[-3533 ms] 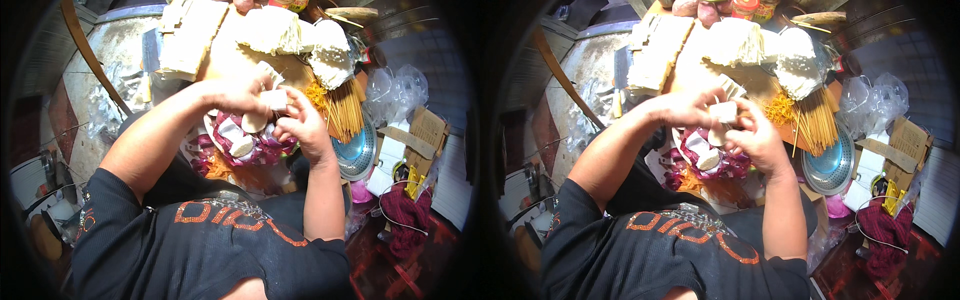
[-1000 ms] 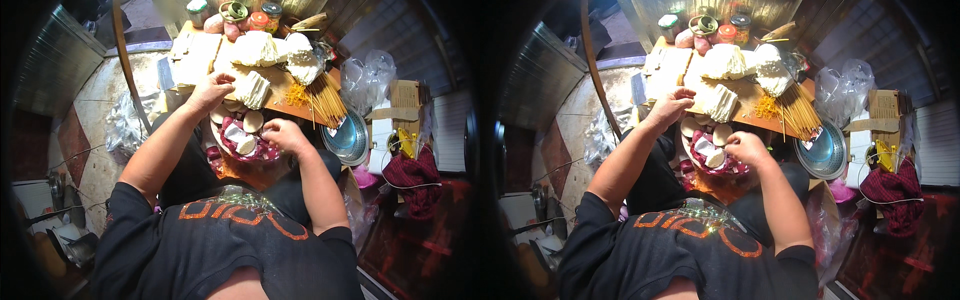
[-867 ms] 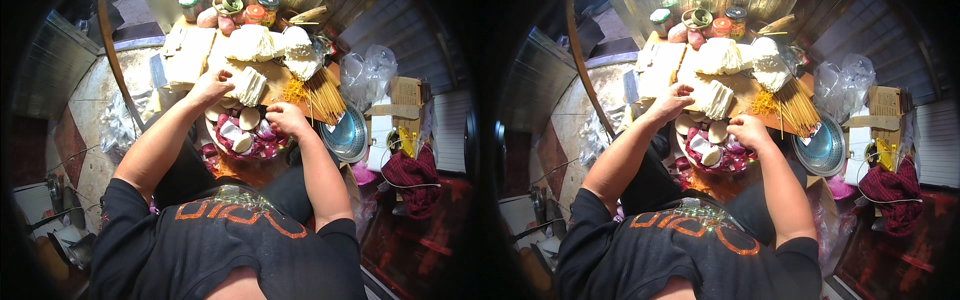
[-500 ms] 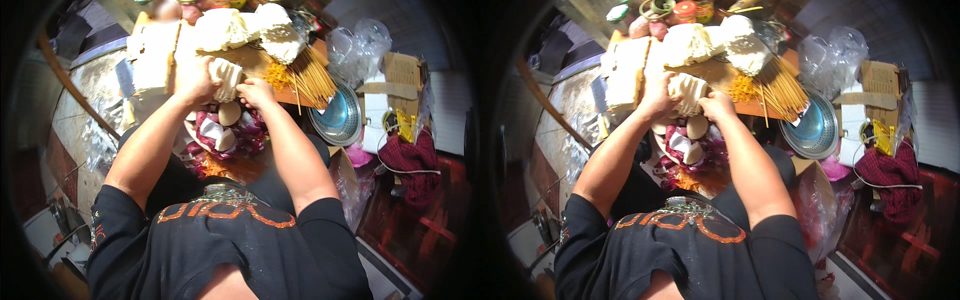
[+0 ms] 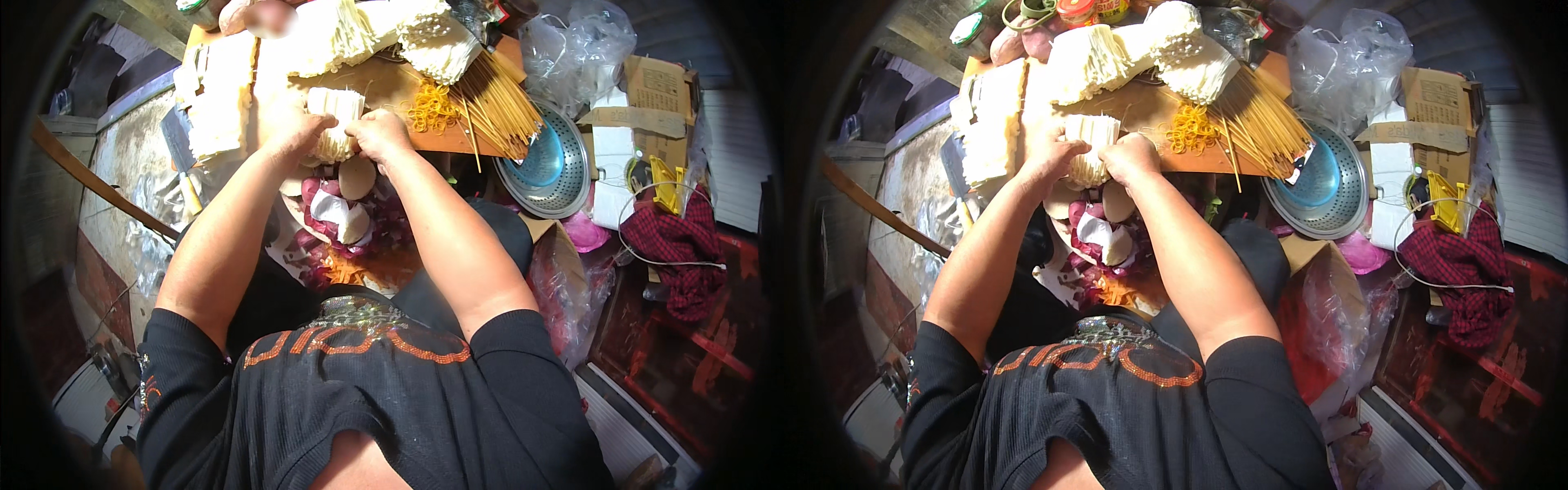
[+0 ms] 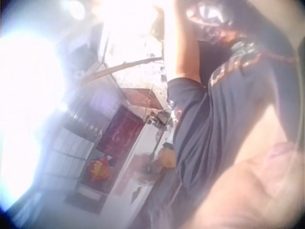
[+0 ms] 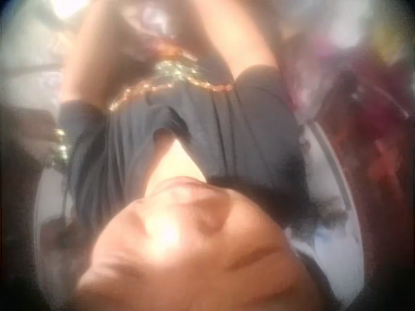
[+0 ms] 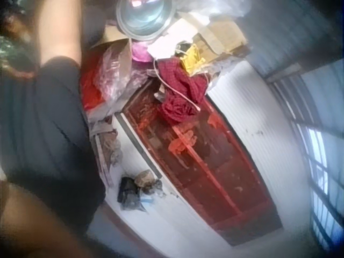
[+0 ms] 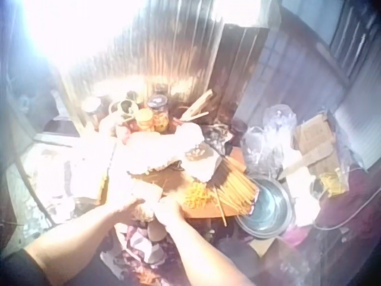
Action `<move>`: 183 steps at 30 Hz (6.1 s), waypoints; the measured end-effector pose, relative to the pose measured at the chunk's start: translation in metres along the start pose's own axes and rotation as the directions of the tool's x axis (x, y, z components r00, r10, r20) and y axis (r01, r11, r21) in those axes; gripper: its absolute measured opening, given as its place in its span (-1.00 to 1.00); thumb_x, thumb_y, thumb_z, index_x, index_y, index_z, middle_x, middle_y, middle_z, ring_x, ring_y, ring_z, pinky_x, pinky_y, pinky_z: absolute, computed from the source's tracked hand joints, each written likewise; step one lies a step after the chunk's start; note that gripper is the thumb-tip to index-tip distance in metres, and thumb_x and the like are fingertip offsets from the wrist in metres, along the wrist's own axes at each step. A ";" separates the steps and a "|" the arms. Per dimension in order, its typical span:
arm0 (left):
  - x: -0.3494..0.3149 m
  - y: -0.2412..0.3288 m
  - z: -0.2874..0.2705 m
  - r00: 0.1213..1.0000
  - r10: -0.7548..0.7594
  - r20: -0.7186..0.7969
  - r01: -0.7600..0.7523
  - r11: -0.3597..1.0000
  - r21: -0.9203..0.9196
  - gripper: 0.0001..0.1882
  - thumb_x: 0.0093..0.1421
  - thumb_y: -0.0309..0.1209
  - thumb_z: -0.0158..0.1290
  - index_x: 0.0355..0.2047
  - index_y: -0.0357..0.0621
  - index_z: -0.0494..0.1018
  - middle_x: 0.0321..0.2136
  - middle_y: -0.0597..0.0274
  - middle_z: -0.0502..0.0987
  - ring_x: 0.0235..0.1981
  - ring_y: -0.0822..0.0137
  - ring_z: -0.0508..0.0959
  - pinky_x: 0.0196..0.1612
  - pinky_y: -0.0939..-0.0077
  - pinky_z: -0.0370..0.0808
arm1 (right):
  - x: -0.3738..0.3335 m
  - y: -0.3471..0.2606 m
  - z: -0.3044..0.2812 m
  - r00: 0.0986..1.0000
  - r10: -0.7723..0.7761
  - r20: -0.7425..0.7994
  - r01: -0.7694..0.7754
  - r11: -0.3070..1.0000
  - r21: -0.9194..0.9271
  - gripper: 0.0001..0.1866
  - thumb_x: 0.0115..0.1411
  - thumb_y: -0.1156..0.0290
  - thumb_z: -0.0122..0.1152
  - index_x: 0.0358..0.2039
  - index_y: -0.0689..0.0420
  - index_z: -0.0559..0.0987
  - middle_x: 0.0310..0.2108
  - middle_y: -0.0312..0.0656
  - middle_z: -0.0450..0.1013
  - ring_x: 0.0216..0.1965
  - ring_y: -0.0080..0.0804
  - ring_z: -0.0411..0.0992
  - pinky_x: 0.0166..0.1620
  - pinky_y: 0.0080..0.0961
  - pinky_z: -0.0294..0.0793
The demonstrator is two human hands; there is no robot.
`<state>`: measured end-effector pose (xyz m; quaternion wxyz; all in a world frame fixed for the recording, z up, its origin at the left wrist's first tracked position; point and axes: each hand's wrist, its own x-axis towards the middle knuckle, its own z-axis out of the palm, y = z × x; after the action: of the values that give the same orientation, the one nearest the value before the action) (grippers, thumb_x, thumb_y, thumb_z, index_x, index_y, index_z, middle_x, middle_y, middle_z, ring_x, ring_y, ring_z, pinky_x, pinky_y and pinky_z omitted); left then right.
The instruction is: The person sits on the floor and repeatedly picks up small white fibrous bundles, separates them, and secures them with yellow rubber bands. The person handles wooden sticks and places the finished bundles on a wooden board.
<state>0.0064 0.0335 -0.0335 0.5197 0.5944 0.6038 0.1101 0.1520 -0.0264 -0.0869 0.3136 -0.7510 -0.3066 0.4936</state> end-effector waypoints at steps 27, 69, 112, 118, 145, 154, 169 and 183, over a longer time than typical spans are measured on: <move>-0.029 0.011 0.000 0.871 0.438 0.225 -0.482 0.666 0.570 -0.79 -0.04 -0.38 0.11 -0.34 -0.04 0.59 -0.40 0.08 0.58 -0.33 0.11 0.57 -0.16 0.31 0.48 | -0.039 -0.029 -0.009 0.984 -0.120 -0.134 0.061 0.925 -0.375 -0.56 -0.05 0.23 0.31 -0.22 0.15 0.38 -0.29 0.06 0.51 -0.19 -0.04 0.51 -0.09 -0.24 0.47; -0.024 0.039 -0.010 0.878 0.287 0.382 0.123 0.637 -0.761 -0.22 0.24 0.25 -0.24 0.09 -0.25 0.34 -0.02 0.11 0.48 -0.03 0.29 0.48 0.12 0.32 0.32 | -0.091 -0.060 -0.058 0.824 -0.462 0.329 0.001 0.582 0.813 -0.48 0.04 0.48 0.19 0.04 0.28 0.32 -0.17 -0.18 0.43 -0.19 -0.48 0.45 -0.07 -0.53 0.47; -0.039 0.040 -0.016 0.932 0.254 0.257 -0.236 0.967 -0.100 -0.77 0.17 -0.37 0.10 -0.17 -0.16 0.47 -0.65 0.43 0.38 -0.69 0.61 0.32 -0.63 0.67 0.28 | -0.098 -0.053 -0.069 0.865 -0.389 0.315 0.499 0.609 -0.617 -0.70 0.02 0.31 0.08 -0.27 0.17 0.61 -0.39 -0.04 0.54 -0.34 -0.13 0.49 -0.19 -0.34 0.47; -0.045 0.043 -0.010 0.886 0.425 0.184 -0.447 0.890 0.093 -0.45 0.09 -0.40 0.18 0.10 -0.16 0.31 -0.39 0.18 0.48 -0.46 0.40 0.47 -0.40 0.52 0.45 | -0.106 -0.066 -0.066 0.898 -0.439 0.023 0.437 0.886 -0.155 -0.69 0.00 0.45 0.10 -0.19 0.16 0.53 -0.34 -0.04 0.53 -0.29 -0.17 0.53 -0.15 -0.39 0.50; -0.056 0.038 0.015 0.707 0.674 0.214 -0.668 0.736 -0.109 -0.76 0.00 -0.46 0.16 -0.30 -0.23 0.46 -0.39 0.04 0.57 -0.32 0.19 0.59 -0.24 0.41 0.50 | -0.094 -0.054 -0.037 0.791 -0.591 -0.157 0.584 0.806 -0.097 -0.84 -0.03 0.39 0.18 -0.48 0.21 0.48 -0.55 -0.08 0.46 -0.48 -0.28 0.46 -0.33 -0.42 0.45; -0.042 0.037 0.009 0.728 0.642 0.241 -0.678 0.725 0.117 -0.67 -0.04 -0.44 0.22 -0.24 -0.22 0.44 -0.31 0.04 0.51 -0.25 0.11 0.54 -0.14 0.34 0.47 | -0.084 -0.045 -0.034 0.883 -0.470 -0.017 0.451 0.836 0.314 -0.68 0.00 0.32 0.28 -0.26 0.23 0.52 -0.43 -0.15 0.51 -0.40 -0.45 0.47 -0.25 -0.48 0.47; -0.051 0.034 0.009 0.783 0.581 0.222 -0.595 0.804 -0.005 -0.31 -0.08 -0.53 0.25 0.09 -0.23 0.26 -0.16 0.03 0.48 -0.19 0.22 0.53 -0.06 0.40 0.47 | -0.096 -0.054 -0.048 0.932 -0.351 0.091 0.272 0.843 0.465 -0.79 0.24 0.32 0.19 -0.31 0.23 0.51 -0.50 -0.33 0.44 -0.53 -0.70 0.36 -0.45 -0.71 0.40; -0.057 0.040 0.009 0.718 0.673 0.179 -0.696 0.703 0.149 -0.21 -0.09 -0.58 0.22 0.19 -0.14 0.18 -0.53 0.21 0.48 -0.49 0.50 0.47 -0.35 0.58 0.47 | -0.097 -0.058 -0.054 0.942 -0.227 0.246 -0.019 0.696 0.717 -0.85 0.18 0.42 0.21 -0.30 0.20 0.48 -0.53 -0.37 0.40 -0.61 -0.70 0.35 -0.52 -0.78 0.36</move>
<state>0.0231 -0.0076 0.0214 0.4097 0.8316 0.3178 0.1990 0.1626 -0.0746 0.0279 0.5532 -0.4638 -0.1812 0.6679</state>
